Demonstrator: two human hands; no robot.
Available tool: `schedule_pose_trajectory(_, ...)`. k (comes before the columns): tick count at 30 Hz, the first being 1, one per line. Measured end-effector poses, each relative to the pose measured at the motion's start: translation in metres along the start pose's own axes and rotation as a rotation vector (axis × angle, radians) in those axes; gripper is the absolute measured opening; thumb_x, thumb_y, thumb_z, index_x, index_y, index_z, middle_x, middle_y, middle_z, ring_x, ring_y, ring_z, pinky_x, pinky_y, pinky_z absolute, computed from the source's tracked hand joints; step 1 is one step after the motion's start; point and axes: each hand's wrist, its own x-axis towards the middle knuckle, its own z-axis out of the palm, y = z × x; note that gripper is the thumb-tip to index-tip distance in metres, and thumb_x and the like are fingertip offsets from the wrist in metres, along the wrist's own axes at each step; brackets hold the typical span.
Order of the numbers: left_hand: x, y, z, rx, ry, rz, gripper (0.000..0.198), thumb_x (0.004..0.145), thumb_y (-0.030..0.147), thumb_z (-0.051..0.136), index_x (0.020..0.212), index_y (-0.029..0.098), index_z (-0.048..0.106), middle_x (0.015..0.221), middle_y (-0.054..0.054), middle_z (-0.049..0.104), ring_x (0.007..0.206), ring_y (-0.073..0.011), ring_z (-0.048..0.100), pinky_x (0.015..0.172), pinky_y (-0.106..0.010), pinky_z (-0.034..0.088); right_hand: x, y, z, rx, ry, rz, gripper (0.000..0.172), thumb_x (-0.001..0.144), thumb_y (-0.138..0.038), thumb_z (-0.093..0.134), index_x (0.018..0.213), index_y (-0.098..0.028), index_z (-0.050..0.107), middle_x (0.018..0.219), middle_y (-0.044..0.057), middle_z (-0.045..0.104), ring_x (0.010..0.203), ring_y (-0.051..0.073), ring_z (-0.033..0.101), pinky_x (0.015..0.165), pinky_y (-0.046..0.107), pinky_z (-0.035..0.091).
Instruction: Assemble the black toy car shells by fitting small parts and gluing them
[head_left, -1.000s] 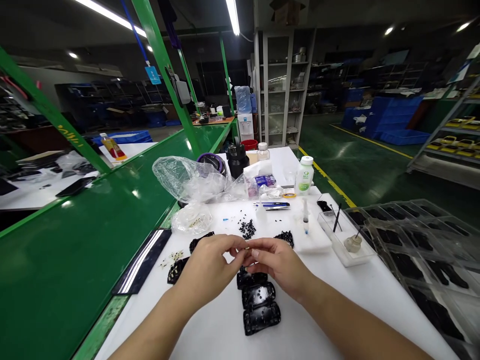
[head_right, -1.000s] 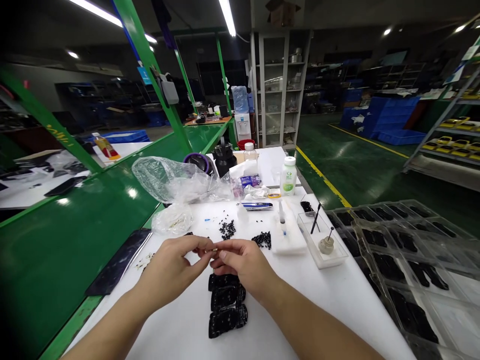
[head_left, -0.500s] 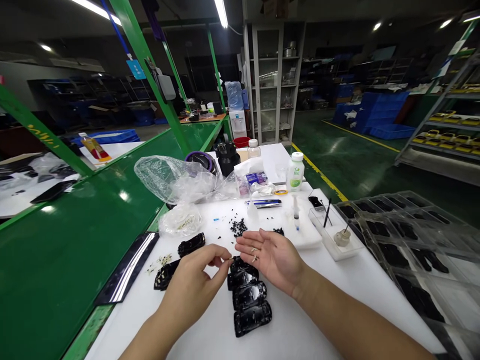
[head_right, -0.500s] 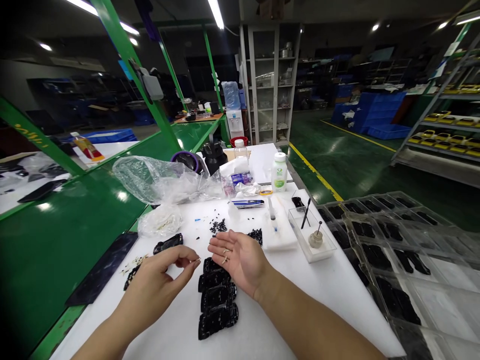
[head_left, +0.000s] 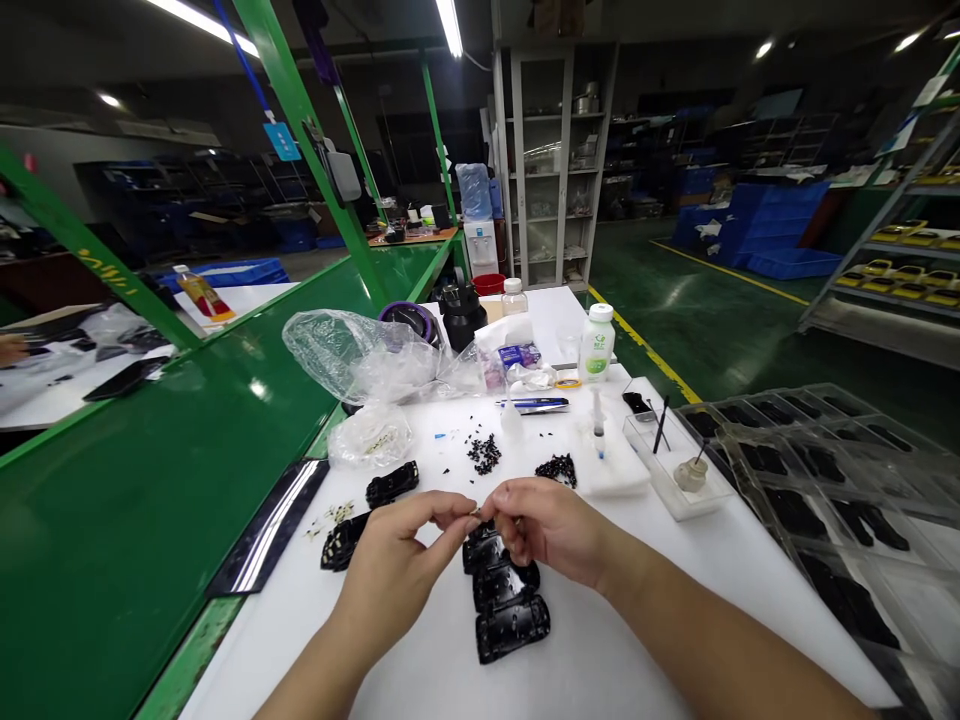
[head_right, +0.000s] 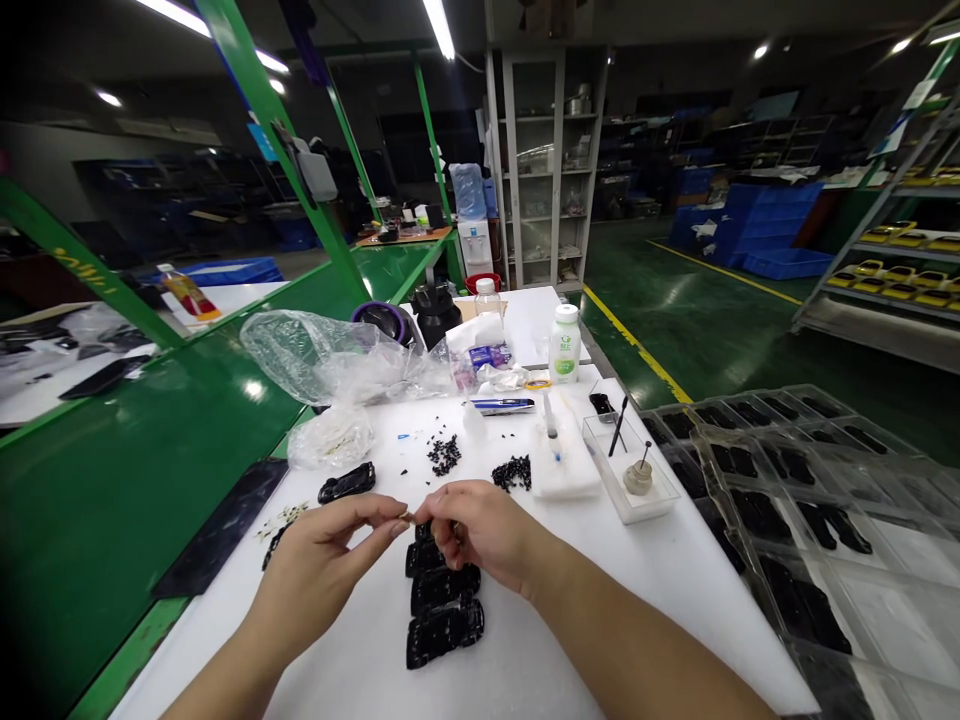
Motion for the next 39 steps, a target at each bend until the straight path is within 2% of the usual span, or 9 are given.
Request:
schedule_pose_trajectory(4,0.0,0.002,0.002,-0.095,0.004,0.025,0.013,0.088,0.026,0.06,0.085,0.025,0.072,0.09,-0.002,0.066,0.082,-0.0134,0.063,0.072,-0.024,0.051,-0.001,0.003,0.002,-0.058,-0.05,-0.002,0.026,0.08,-0.038,0.064,0.074,-0.012,0.063,0.056,-0.002,0.046,0.049,0.008,0.038,0.047,0.023,0.027)
schedule_pose_trajectory(9,0.003,0.002,0.008,-0.237,-0.048,-0.112,0.011,0.085,0.03,0.064,0.084,0.024,0.074,0.089,-0.004,0.066,0.078,-0.0156,0.063,0.068,-0.027,0.052,0.001,0.004,0.0,-0.144,-0.016,-0.043,0.023,0.075,-0.034,0.071,0.072,-0.013,0.061,0.054,-0.003,0.048,0.05,0.007,0.04,0.05,0.023,0.03)
schedule_pose_trajectory(12,0.005,0.001,0.01,-0.291,-0.07,-0.146,0.013,0.084,0.031,0.064,0.085,0.023,0.074,0.092,-0.005,0.069,0.081,-0.0176,0.066,0.071,-0.029,0.053,0.002,0.004,0.001,-0.144,0.02,-0.066,0.022,0.072,-0.032,0.072,0.07,-0.013,0.06,0.053,-0.004,0.047,0.05,0.007,0.04,0.05,0.023,0.029)
schedule_pose_trajectory(17,0.004,0.008,0.014,-0.106,0.062,-0.087,0.013,0.084,0.03,0.064,0.09,0.026,0.074,0.096,-0.002,0.073,0.085,-0.0178,0.067,0.078,-0.031,0.055,0.001,0.001,0.004,-0.09,0.099,-0.123,0.021,0.072,-0.031,0.07,0.071,-0.013,0.06,0.051,-0.005,0.043,0.048,0.007,0.036,0.048,0.023,0.025)
schedule_pose_trajectory(21,0.006,0.014,0.017,0.045,0.153,0.054,0.011,0.085,0.026,0.061,0.083,0.024,0.072,0.097,-0.002,0.074,0.082,-0.0173,0.068,0.074,-0.03,0.054,0.0,0.001,0.004,-0.074,0.116,-0.152,0.02,0.074,-0.03,0.069,0.07,-0.014,0.059,0.05,-0.005,0.043,0.048,0.007,0.035,0.049,0.024,0.026)
schedule_pose_trajectory(24,0.005,0.016,0.018,0.118,0.174,0.129,0.011,0.086,0.024,0.06,0.083,0.023,0.07,0.098,-0.002,0.074,0.084,-0.0171,0.067,0.072,-0.029,0.054,0.001,0.003,0.004,-0.076,0.124,-0.15,0.02,0.074,-0.03,0.069,0.071,-0.014,0.059,0.053,-0.005,0.044,0.051,0.008,0.037,0.051,0.024,0.027)
schedule_pose_trajectory(33,0.001,0.016,0.018,0.131,0.225,0.071,0.012,0.085,0.024,0.06,0.076,0.022,0.069,0.091,-0.001,0.074,0.075,-0.0155,0.067,0.069,-0.028,0.055,0.0,0.004,0.007,-0.107,0.14,-0.146,0.021,0.071,-0.031,0.07,0.072,-0.013,0.061,0.056,-0.005,0.046,0.05,0.007,0.038,0.051,0.025,0.028)
schedule_pose_trajectory(39,-0.001,0.014,0.016,0.108,0.187,0.155,0.01,0.085,0.019,0.059,0.079,0.021,0.068,0.09,-0.002,0.073,0.076,-0.0148,0.067,0.064,-0.025,0.054,-0.002,0.004,0.009,-0.155,0.136,-0.146,0.018,0.072,-0.029,0.068,0.072,-0.013,0.06,0.058,-0.005,0.045,0.051,0.006,0.036,0.052,0.024,0.028)
